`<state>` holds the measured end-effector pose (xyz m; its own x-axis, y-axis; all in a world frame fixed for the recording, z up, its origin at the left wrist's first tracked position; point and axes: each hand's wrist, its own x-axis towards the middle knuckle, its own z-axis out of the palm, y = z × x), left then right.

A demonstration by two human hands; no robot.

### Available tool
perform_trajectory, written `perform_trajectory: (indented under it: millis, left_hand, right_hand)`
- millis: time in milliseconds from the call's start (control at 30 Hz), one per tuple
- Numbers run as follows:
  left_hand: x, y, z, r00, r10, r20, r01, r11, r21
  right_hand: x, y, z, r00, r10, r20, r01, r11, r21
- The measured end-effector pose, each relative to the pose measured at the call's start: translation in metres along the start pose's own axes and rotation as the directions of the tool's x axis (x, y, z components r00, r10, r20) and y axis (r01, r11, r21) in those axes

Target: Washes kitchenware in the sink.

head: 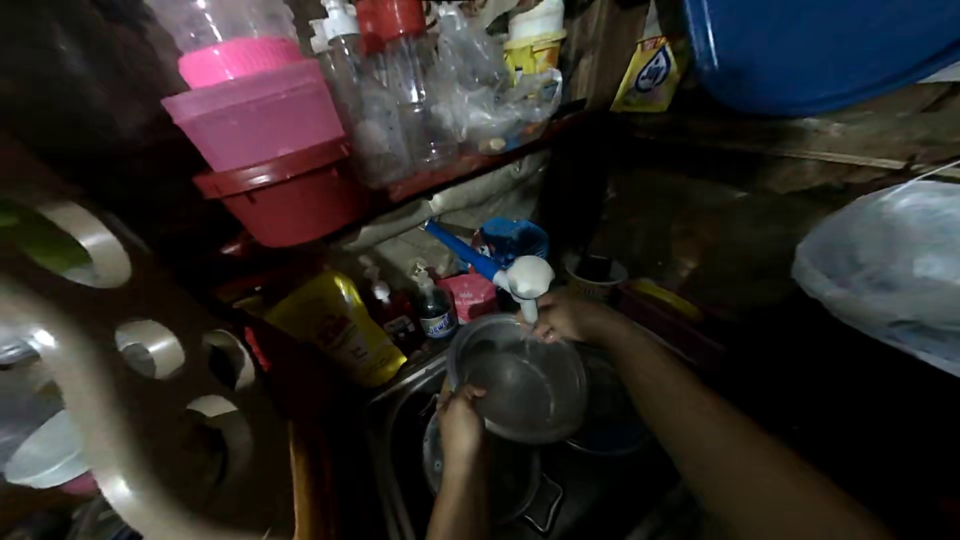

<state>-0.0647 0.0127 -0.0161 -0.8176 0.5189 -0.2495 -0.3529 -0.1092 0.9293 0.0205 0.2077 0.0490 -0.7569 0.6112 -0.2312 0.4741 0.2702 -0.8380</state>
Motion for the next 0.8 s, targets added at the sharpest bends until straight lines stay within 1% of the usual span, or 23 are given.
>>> perform_trajectory:
  millis: [67, 100, 167, 200, 233, 267, 333, 467, 533, 600, 667, 800]
  left_hand:
    - [0.001, -0.001, -0.002, 1.000, 0.008, 0.017, -0.008, 1.000, 0.003]
    - [0.001, -0.001, -0.002, 1.000, 0.009, 0.023, -0.010, 1.000, 0.007]
    - [0.000, 0.001, 0.001, 1.000, 0.007, 0.028, -0.008, 1.000, 0.017]
    - [-0.002, 0.003, 0.002, 1.000, -0.002, 0.028, 0.001, 1.000, 0.024]
    - [-0.004, 0.005, 0.004, 0.999, -0.014, 0.029, 0.013, 0.999, 0.039]
    - [-0.005, 0.007, 0.006, 0.999, -0.022, 0.032, 0.020, 0.998, 0.056]
    - [-0.008, 0.010, 0.009, 0.999, -0.023, 0.034, 0.020, 0.996, 0.088]
    - [-0.012, 0.012, 0.011, 0.999, -0.018, 0.027, 0.016, 0.997, 0.078]
    - [-0.015, 0.014, 0.012, 1.000, -0.021, 0.018, 0.019, 0.998, 0.060]
    - [-0.017, 0.016, 0.012, 1.000, -0.027, 0.013, 0.027, 0.999, 0.046]
    - [-0.018, 0.017, 0.011, 0.999, -0.032, 0.008, 0.031, 0.999, 0.045]
    - [-0.020, 0.019, 0.010, 1.000, -0.028, 0.008, 0.028, 1.000, 0.013]
  right_hand:
    - [-0.018, -0.024, -0.020, 0.993, -0.007, -0.122, 0.014, 0.998, 0.060]
    - [-0.029, -0.040, -0.030, 0.986, -0.032, -0.162, 0.040, 0.998, 0.045]
    - [-0.045, -0.068, -0.044, 0.969, -0.159, -0.188, 0.138, 0.983, -0.120]
    - [-0.051, -0.079, -0.048, 0.958, -0.234, -0.167, 0.190, 0.952, -0.242]
    - [-0.056, -0.090, -0.049, 0.949, -0.289, -0.129, 0.221, 0.896, -0.385]
    - [-0.059, -0.099, -0.047, 0.943, -0.320, -0.094, 0.231, 0.829, -0.510]
    - [-0.060, -0.114, -0.040, 0.955, -0.291, -0.064, 0.181, 0.737, -0.651]
    - [-0.064, -0.126, -0.031, 0.965, -0.259, -0.044, 0.151, 0.686, -0.712]
    - [-0.064, -0.127, -0.032, 0.967, -0.256, -0.006, 0.173, 0.672, -0.720]
    - [-0.061, -0.126, -0.033, 0.959, -0.273, 0.075, 0.237, 0.629, -0.740]
    - [-0.063, -0.125, -0.033, 0.937, -0.312, 0.158, 0.317, 0.566, -0.761]
    - [-0.066, -0.117, -0.029, 0.880, -0.407, 0.246, 0.435, 0.481, -0.761]
